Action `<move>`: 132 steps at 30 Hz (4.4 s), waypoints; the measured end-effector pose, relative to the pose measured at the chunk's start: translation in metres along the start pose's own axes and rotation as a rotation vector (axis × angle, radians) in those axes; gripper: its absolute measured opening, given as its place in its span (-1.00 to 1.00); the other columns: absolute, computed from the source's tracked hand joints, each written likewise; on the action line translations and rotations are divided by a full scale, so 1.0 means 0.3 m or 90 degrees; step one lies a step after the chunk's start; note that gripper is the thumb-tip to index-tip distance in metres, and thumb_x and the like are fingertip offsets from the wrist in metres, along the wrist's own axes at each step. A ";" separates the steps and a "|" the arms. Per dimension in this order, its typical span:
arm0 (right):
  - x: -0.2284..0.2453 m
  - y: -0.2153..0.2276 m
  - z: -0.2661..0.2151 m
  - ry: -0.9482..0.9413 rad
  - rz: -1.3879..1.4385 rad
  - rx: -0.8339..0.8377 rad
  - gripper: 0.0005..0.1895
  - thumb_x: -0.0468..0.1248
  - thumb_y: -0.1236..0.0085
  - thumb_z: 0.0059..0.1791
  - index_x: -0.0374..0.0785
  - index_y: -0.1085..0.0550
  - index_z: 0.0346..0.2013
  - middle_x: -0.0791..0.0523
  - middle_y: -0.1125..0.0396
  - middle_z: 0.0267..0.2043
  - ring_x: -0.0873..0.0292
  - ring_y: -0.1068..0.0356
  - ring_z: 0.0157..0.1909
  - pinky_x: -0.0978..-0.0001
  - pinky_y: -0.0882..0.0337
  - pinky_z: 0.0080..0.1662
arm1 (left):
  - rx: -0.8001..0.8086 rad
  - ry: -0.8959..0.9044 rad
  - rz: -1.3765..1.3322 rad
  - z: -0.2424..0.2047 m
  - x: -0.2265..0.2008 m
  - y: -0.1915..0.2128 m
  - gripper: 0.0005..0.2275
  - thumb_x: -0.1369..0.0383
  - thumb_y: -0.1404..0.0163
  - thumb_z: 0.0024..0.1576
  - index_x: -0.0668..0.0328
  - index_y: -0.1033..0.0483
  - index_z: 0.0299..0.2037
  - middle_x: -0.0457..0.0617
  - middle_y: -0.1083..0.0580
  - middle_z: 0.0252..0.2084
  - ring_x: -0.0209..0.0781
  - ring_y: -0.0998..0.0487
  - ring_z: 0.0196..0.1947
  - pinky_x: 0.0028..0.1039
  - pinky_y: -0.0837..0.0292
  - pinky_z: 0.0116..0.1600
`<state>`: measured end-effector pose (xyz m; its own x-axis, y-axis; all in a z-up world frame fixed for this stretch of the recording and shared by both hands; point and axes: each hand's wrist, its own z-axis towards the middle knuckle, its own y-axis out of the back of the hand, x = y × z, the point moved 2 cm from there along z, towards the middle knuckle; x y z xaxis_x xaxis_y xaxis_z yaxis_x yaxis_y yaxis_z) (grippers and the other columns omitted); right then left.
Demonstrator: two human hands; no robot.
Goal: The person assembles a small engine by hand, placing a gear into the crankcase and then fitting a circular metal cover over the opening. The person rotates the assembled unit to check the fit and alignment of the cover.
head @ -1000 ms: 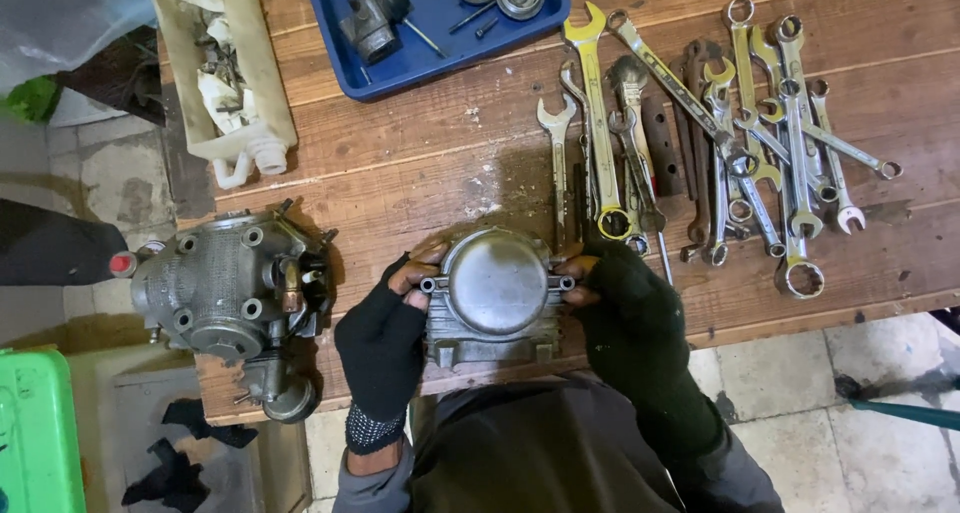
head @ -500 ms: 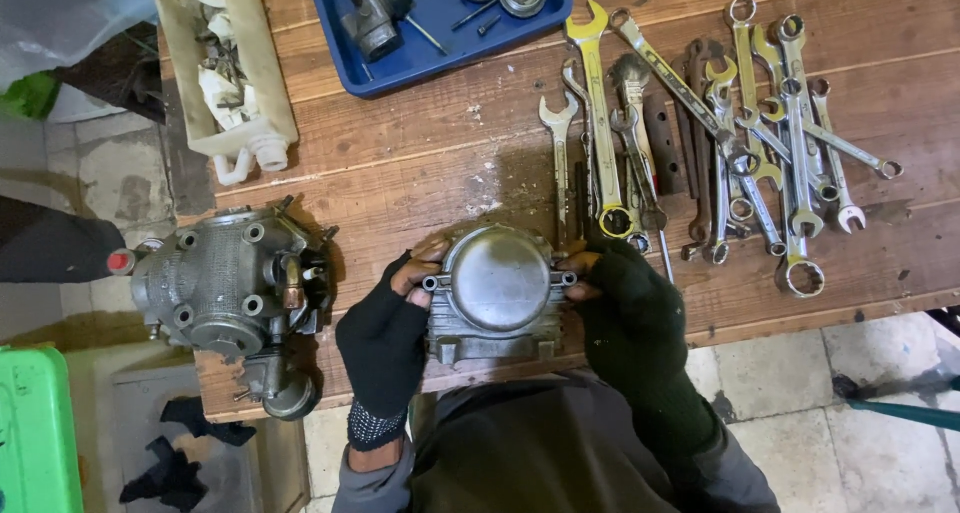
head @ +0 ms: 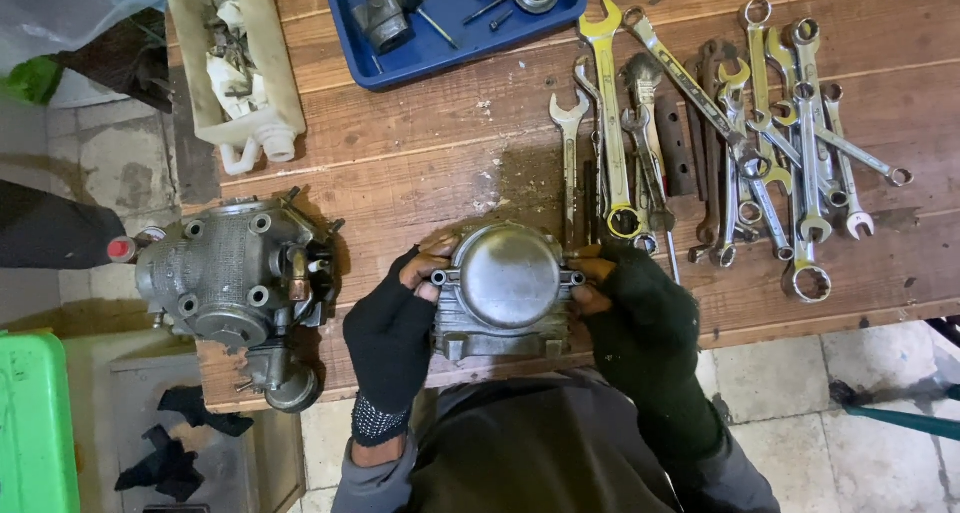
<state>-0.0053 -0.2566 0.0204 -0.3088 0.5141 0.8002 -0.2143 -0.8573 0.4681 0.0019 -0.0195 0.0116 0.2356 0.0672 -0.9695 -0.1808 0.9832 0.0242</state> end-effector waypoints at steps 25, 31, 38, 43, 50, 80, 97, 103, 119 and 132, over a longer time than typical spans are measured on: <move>0.277 -0.188 0.397 0.197 -0.204 0.449 -0.65 -0.06 0.10 0.14 -0.16 -0.37 -0.45 0.08 -0.26 -0.54 -0.05 -0.31 -0.48 -0.02 -0.28 -0.40 | 0.015 0.053 0.107 -0.015 0.035 0.013 -0.76 0.28 0.11 0.30 0.21 -0.59 -0.04 0.03 -0.61 -0.02 -0.10 -0.61 0.07 -0.31 -0.46 0.22; 0.275 -0.221 0.396 0.085 -0.287 0.568 -0.65 -0.01 0.15 0.06 -0.13 -0.50 -0.38 0.09 -0.47 -0.33 -0.06 -0.44 -0.37 -0.06 -0.36 -0.34 | 0.009 0.186 0.137 0.009 -0.009 -0.015 -0.89 0.38 -0.01 0.11 0.15 -0.57 -0.24 -0.19 -0.62 -0.18 -0.30 -0.56 -0.14 -0.42 -0.44 0.01; 0.242 -0.253 0.379 0.145 -0.359 0.581 -0.62 0.07 0.11 0.03 -0.02 -0.59 -0.20 0.16 -0.53 -0.17 0.07 -0.54 -0.22 0.13 -0.45 -0.14 | -0.040 0.112 0.156 -0.012 0.006 -0.034 -0.96 0.38 -0.02 0.14 0.09 -0.50 -0.34 -0.24 -0.45 -0.38 -0.38 -0.40 -0.30 -0.49 -0.34 -0.15; 0.320 -0.227 0.398 -0.071 -0.462 0.662 -0.50 0.20 0.26 0.05 0.02 -0.58 -0.28 0.13 -0.52 -0.15 -0.01 -0.52 -0.12 0.07 -0.43 -0.09 | -0.071 0.099 0.199 -0.026 0.037 -0.037 -0.89 0.29 -0.06 0.17 0.11 -0.55 -0.21 -0.21 -0.57 -0.19 -0.37 -0.53 -0.17 -0.47 -0.43 -0.03; 0.261 -0.226 0.366 0.027 -0.462 0.538 -0.33 0.30 0.27 0.05 -0.07 -0.47 -0.65 0.14 -0.41 -0.53 0.05 -0.41 -0.52 0.06 -0.29 -0.41 | -0.065 0.084 0.173 -0.013 0.004 -0.051 -0.82 0.27 -0.01 0.20 0.11 -0.60 -0.11 -0.05 -0.62 0.03 -0.18 -0.63 0.08 -0.40 -0.48 0.14; 0.227 -0.144 0.370 -0.148 0.149 0.469 -0.38 0.21 0.23 0.09 -0.24 -0.57 -0.23 0.02 -0.52 -0.28 0.06 -0.50 -0.12 0.20 -0.49 0.01 | 0.095 0.077 0.064 -0.033 -0.102 -0.084 -0.53 0.35 -0.17 0.16 0.23 -0.38 0.28 0.17 -0.40 0.27 0.03 -0.33 0.38 -0.05 -0.16 0.46; 0.223 -0.190 0.277 0.248 -0.299 0.273 -0.48 0.00 -0.05 0.01 -0.11 -0.27 -0.78 0.25 -0.01 -0.83 0.26 0.09 -0.74 0.27 0.01 -0.60 | 0.111 0.345 0.270 -0.001 -0.179 -0.126 -0.40 0.18 -0.04 0.02 -0.09 -0.28 0.34 -0.05 -0.55 0.16 -0.12 -0.64 0.01 -0.23 -0.53 0.02; 0.225 -0.177 0.293 0.266 -0.261 0.251 -0.45 -0.02 -0.08 0.06 -0.14 -0.27 -0.77 0.20 -0.06 -0.80 0.22 0.05 -0.74 0.23 -0.01 -0.58 | 0.091 0.421 0.285 0.010 -0.183 -0.124 -0.53 0.23 0.03 0.03 -0.10 -0.36 0.21 -0.04 -0.66 -0.22 -0.12 -0.70 -0.29 -0.31 -0.56 -0.26; 0.267 -0.192 0.468 -0.060 -0.217 0.696 -0.33 0.22 0.48 0.13 0.03 -0.55 -0.50 0.33 -0.56 -0.41 0.27 -0.53 -0.34 0.34 -0.42 -0.19 | 0.134 0.083 0.270 -0.026 -0.104 -0.099 -0.44 -0.10 0.04 0.14 0.09 -0.33 0.23 0.00 -0.40 0.18 -0.01 -0.50 0.20 -0.24 -0.42 0.13; 0.084 -0.298 0.417 0.622 -0.270 0.350 -0.66 0.09 -0.21 0.03 -0.07 -0.51 -0.40 0.17 -0.36 -0.53 0.09 -0.42 -0.49 0.21 -0.40 -0.57 | 0.153 0.061 0.248 0.014 -0.088 -0.093 -0.44 -0.11 0.10 0.20 0.13 -0.30 0.23 0.07 -0.36 0.25 0.04 -0.47 0.26 -0.22 -0.41 0.22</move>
<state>0.1221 -0.1703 0.0456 -0.9334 0.3576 0.0318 -0.1178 -0.3886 0.9138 0.0047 -0.0480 0.0374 0.1030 0.4338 -0.8951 -0.0098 0.9003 0.4351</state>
